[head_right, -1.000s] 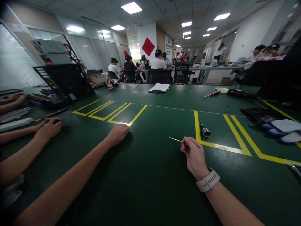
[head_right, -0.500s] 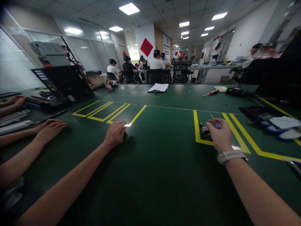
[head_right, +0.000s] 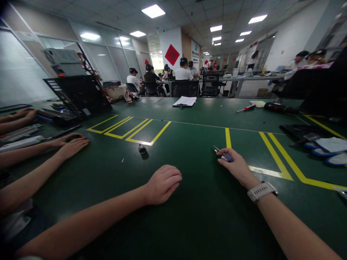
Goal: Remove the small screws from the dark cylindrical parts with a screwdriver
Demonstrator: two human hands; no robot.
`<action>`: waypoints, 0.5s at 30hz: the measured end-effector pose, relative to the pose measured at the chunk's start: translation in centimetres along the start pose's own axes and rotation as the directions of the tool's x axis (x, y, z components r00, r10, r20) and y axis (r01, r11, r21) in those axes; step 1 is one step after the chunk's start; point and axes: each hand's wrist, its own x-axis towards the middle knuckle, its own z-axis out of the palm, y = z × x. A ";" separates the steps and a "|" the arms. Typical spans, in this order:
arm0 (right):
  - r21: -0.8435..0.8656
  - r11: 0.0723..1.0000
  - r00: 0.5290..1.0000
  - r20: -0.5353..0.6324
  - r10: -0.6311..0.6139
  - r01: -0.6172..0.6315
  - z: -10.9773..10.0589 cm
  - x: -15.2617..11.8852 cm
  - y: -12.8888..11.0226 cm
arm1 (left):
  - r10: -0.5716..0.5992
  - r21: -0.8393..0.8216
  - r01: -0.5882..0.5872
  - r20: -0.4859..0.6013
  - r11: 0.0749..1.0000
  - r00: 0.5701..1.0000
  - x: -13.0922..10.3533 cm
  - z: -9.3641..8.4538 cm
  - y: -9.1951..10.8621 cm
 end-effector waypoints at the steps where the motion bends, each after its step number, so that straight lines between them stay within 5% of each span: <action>1: 0.005 1.000 0.999 0.041 -0.019 0.019 0.5 -0.7 -0.4 | 0.037 -0.019 -0.037 0.029 0.999 0.999 0.3 0.1 1.0; 8: 0.091 0.988 0.945 0.293 -0.145 0.124 4.3 -6.5 -3.1 | 0.220 -0.061 -0.213 0.139 0.975 0.966 1.5 0.3 5.3; 15: 0.148 0.987 0.888 0.442 -0.129 0.070 7.1 -11.6 -3.8 | 0.409 -0.042 -0.411 -0.060 0.910 0.911 1.1 0.5 7.7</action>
